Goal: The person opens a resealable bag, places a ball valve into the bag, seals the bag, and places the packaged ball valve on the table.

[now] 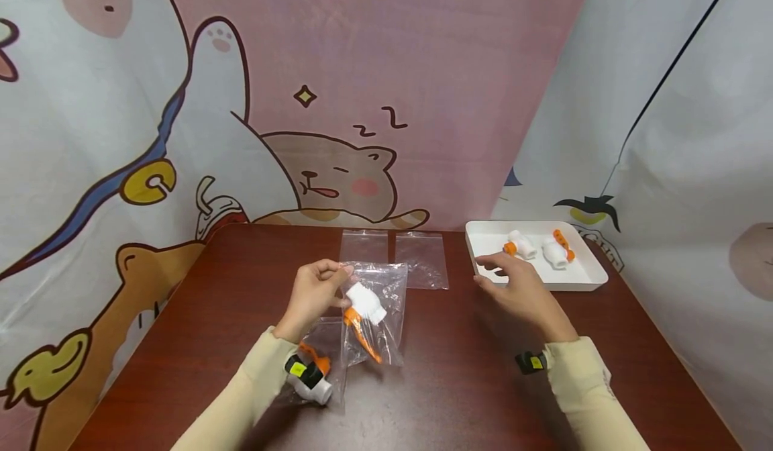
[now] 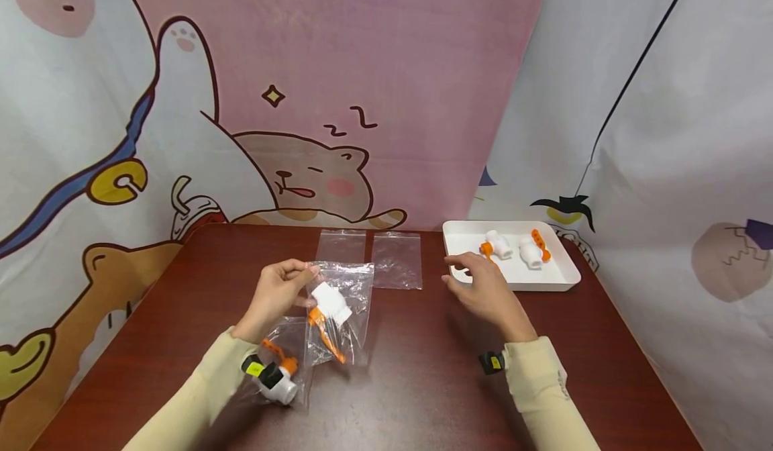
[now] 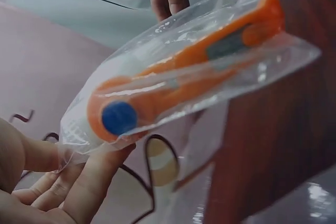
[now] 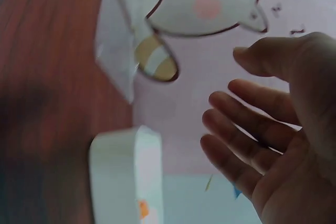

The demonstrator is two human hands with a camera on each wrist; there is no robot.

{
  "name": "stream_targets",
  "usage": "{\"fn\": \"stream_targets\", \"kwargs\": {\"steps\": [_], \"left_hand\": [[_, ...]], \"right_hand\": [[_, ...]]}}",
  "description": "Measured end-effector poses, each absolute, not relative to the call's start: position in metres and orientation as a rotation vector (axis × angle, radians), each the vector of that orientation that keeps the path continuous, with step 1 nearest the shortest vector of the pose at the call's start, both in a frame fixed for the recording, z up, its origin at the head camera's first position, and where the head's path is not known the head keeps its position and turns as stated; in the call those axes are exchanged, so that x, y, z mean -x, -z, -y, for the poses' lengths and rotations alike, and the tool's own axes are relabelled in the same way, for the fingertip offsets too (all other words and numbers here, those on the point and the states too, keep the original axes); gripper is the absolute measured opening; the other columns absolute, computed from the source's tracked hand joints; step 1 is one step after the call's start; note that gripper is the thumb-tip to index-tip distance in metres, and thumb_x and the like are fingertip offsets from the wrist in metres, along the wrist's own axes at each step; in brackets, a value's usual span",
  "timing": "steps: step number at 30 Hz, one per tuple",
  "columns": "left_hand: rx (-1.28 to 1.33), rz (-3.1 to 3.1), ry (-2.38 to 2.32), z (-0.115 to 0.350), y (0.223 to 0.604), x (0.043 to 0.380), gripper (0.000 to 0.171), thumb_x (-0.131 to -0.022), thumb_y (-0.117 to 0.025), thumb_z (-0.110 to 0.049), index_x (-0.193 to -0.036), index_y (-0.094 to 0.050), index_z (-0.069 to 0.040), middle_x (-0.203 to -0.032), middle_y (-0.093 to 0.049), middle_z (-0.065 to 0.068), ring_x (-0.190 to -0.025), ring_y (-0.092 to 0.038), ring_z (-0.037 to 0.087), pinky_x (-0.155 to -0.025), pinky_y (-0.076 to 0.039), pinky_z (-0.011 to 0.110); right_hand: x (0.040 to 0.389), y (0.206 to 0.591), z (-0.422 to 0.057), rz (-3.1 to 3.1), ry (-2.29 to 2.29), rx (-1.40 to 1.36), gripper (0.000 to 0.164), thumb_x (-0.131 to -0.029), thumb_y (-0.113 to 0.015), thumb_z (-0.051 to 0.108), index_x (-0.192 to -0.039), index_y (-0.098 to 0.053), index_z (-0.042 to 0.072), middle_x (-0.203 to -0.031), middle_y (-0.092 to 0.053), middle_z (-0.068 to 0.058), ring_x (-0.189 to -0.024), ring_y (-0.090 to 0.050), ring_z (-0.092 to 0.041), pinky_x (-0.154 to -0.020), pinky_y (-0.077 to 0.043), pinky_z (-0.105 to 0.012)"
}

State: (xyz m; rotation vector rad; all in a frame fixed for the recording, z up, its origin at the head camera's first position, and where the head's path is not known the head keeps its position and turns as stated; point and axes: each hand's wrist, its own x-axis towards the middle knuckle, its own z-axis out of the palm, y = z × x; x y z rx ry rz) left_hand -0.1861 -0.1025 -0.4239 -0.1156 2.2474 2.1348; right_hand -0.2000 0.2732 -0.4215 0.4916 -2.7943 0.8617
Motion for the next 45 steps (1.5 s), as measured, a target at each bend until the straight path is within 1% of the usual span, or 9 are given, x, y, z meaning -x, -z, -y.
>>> {"fn": "stream_targets", "kwargs": {"steps": [5, 11, 18, 23, 28, 33, 38, 41, 45], "left_hand": [[0.167, -2.186, -2.065, 0.104, 0.440, 0.187, 0.015, -0.098, -0.069, -0.012, -0.101, -0.068, 0.003, -0.094, -0.078, 0.015, -0.053, -0.067, 0.016, -0.054, -0.060, 0.030], [0.161, -2.114, -2.016, 0.102, 0.454, 0.182, 0.013, -0.100, -0.064, -0.006, -0.100, -0.064, 0.007, -0.095, -0.076, 0.017, -0.070, -0.068, 0.014, -0.057, -0.062, 0.031], [0.071, -2.063, -1.935, 0.092, 0.463, 0.176, 0.013, -0.101, -0.060, -0.003, -0.102, -0.060, 0.010, -0.095, -0.075, 0.019, -0.071, -0.070, 0.015, -0.058, -0.063, 0.034], [0.024, -2.046, -1.884, 0.085, 0.470, 0.171, 0.013, -0.101, -0.058, -0.002, -0.104, -0.059, 0.011, -0.097, -0.076, 0.023, -0.071, -0.072, 0.017, -0.058, -0.063, 0.035], [0.008, -2.059, -1.849, 0.078, 0.476, 0.169, 0.012, -0.100, -0.057, 0.001, -0.103, -0.059, 0.012, -0.096, -0.075, 0.023, -0.071, -0.071, 0.018, -0.061, -0.063, 0.037], [-0.016, -2.185, -1.772, 0.075, 0.478, 0.169, 0.009, -0.098, -0.061, 0.002, -0.096, -0.059, 0.011, -0.091, -0.071, 0.022, -0.065, -0.069, 0.018, -0.060, -0.063, 0.037], [-0.128, -2.343, -1.600, 0.074, 0.473, 0.170, 0.007, -0.094, -0.064, 0.004, -0.091, -0.061, 0.009, -0.088, -0.072, 0.019, -0.061, -0.070, 0.018, -0.058, -0.062, 0.033], [-0.235, -2.500, -1.413, 0.076, 0.468, 0.172, 0.003, -0.088, -0.066, 0.006, -0.090, -0.064, 0.005, -0.085, -0.071, 0.014, -0.067, -0.068, 0.015, -0.060, -0.061, 0.029], [-0.323, -2.697, -1.135, 0.077, 0.461, 0.171, 0.016, -0.082, -0.071, 0.004, -0.098, -0.068, 0.001, -0.086, -0.069, 0.011, -0.075, -0.064, 0.018, -0.068, -0.058, 0.030]], "right_hand": [[0.210, 0.437, -0.291, 2.858, -0.731, -0.437, 0.037, -0.094, -0.072, 0.016, -0.126, -0.068, -0.002, -0.124, -0.070, -0.023, -0.109, -0.068, -0.044, -0.094, -0.054, -0.059], [0.220, 0.449, -0.306, 2.927, -0.667, -0.417, 0.033, -0.094, -0.071, 0.015, -0.122, -0.071, -0.003, -0.120, -0.072, -0.023, -0.113, -0.066, -0.042, -0.097, -0.052, -0.060], [0.225, 0.456, -0.311, 2.955, -0.602, -0.394, 0.020, -0.092, -0.070, 0.009, -0.107, -0.077, -0.002, -0.106, -0.076, -0.019, -0.100, -0.070, -0.036, -0.089, -0.054, -0.057], [0.228, 0.458, -0.310, 2.948, -0.548, -0.395, 0.014, -0.092, -0.073, 0.012, -0.101, -0.079, 0.003, -0.099, -0.077, -0.014, -0.093, -0.069, -0.031, -0.086, -0.055, -0.055], [0.231, 0.460, -0.309, 2.968, -0.488, -0.372, 0.011, -0.092, -0.075, 0.014, -0.096, -0.080, 0.006, -0.092, -0.077, -0.010, -0.084, -0.068, -0.025, -0.079, -0.054, -0.051], [0.233, 0.460, -0.309, 2.981, -0.468, -0.350, 0.011, -0.092, -0.075, 0.016, -0.096, -0.080, 0.008, -0.091, -0.076, -0.009, -0.081, -0.067, -0.023, -0.075, -0.053, -0.050], [0.233, 0.460, -0.310, 2.975, -0.459, -0.337, 0.010, -0.092, -0.075, 0.017, -0.095, -0.080, 0.008, -0.091, -0.077, -0.009, -0.081, -0.068, -0.025, -0.073, -0.053, -0.050], [0.233, 0.461, -0.310, 2.983, -0.464, -0.325, 0.011, -0.092, -0.075, 0.018, -0.096, -0.080, 0.009, -0.092, -0.077, -0.010, -0.081, -0.068, -0.025, -0.072, -0.053, -0.050], [0.234, 0.461, -0.309, 3.004, -0.471, -0.303, 0.012, -0.093, -0.075, 0.019, -0.096, -0.080, 0.009, -0.094, -0.077, -0.010, -0.083, -0.068, -0.025, -0.073, -0.053, -0.050]]}}
